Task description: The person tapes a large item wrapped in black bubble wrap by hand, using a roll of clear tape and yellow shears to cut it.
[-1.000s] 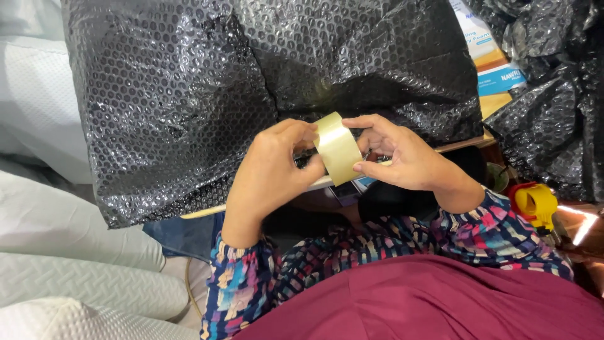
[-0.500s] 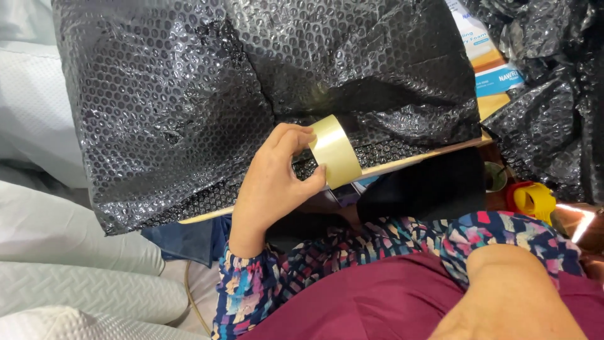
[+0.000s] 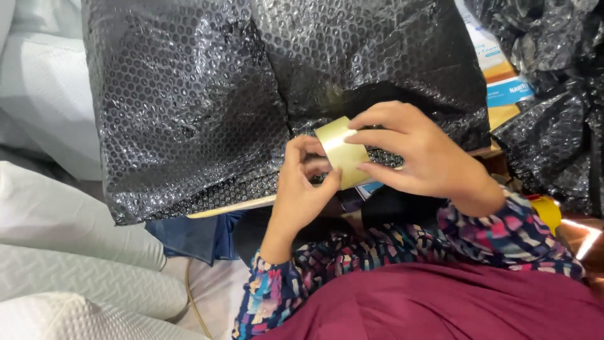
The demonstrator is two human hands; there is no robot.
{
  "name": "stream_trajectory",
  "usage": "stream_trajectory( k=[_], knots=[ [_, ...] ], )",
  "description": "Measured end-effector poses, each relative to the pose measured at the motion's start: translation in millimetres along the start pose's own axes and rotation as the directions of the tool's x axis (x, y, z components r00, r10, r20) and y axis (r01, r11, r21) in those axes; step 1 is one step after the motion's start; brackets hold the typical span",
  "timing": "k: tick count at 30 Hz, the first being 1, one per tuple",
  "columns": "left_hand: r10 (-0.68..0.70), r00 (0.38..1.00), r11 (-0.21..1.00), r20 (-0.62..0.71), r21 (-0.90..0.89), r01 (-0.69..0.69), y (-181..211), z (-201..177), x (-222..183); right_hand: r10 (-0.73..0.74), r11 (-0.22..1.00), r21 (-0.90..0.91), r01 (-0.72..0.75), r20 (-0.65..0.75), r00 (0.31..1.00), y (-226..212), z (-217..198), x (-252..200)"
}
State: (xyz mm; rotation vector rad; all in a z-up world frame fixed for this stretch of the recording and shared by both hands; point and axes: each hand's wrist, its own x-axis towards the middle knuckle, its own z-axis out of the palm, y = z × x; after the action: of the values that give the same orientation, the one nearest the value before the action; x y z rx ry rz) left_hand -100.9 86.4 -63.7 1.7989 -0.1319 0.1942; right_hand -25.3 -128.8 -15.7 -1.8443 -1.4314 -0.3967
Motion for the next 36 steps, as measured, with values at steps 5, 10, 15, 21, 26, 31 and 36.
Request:
stream_trajectory(
  k=[5,10,15,21,26,31,36],
  knots=[
    [-0.218,0.975,0.785,0.052,-0.584,0.206,-47,17,-8,0.003,1.0,-0.013,-0.002,0.131,0.991,6,17,12],
    [-0.11,0.988,0.874,0.112,-0.463,0.15,-32,25,-12,0.008,0.999,-0.052,-0.001,0.136,0.991,10,20,10],
    [-0.181,0.983,0.972,-0.014,-0.157,0.177,-9,20,-5,0.008,0.996,-0.091,0.002,0.11,0.994,7,15,11],
    [-0.247,0.968,0.967,-0.035,0.056,0.248,5,15,1,0.095,0.995,-0.019,-0.093,0.09,0.991,5,17,5],
    [-0.158,0.982,0.965,-0.105,0.196,0.176,-3,17,4,0.103,0.994,-0.046,-0.101,0.058,0.993,5,22,1],
    [-0.196,0.972,0.96,-0.132,0.175,0.217,1,18,7,0.114,0.991,-0.069,-0.111,0.035,0.993,5,24,4],
    [-0.22,0.969,0.971,-0.108,0.07,0.228,-1,17,6,0.092,0.995,-0.05,-0.091,0.026,0.995,9,24,11]
  ],
)
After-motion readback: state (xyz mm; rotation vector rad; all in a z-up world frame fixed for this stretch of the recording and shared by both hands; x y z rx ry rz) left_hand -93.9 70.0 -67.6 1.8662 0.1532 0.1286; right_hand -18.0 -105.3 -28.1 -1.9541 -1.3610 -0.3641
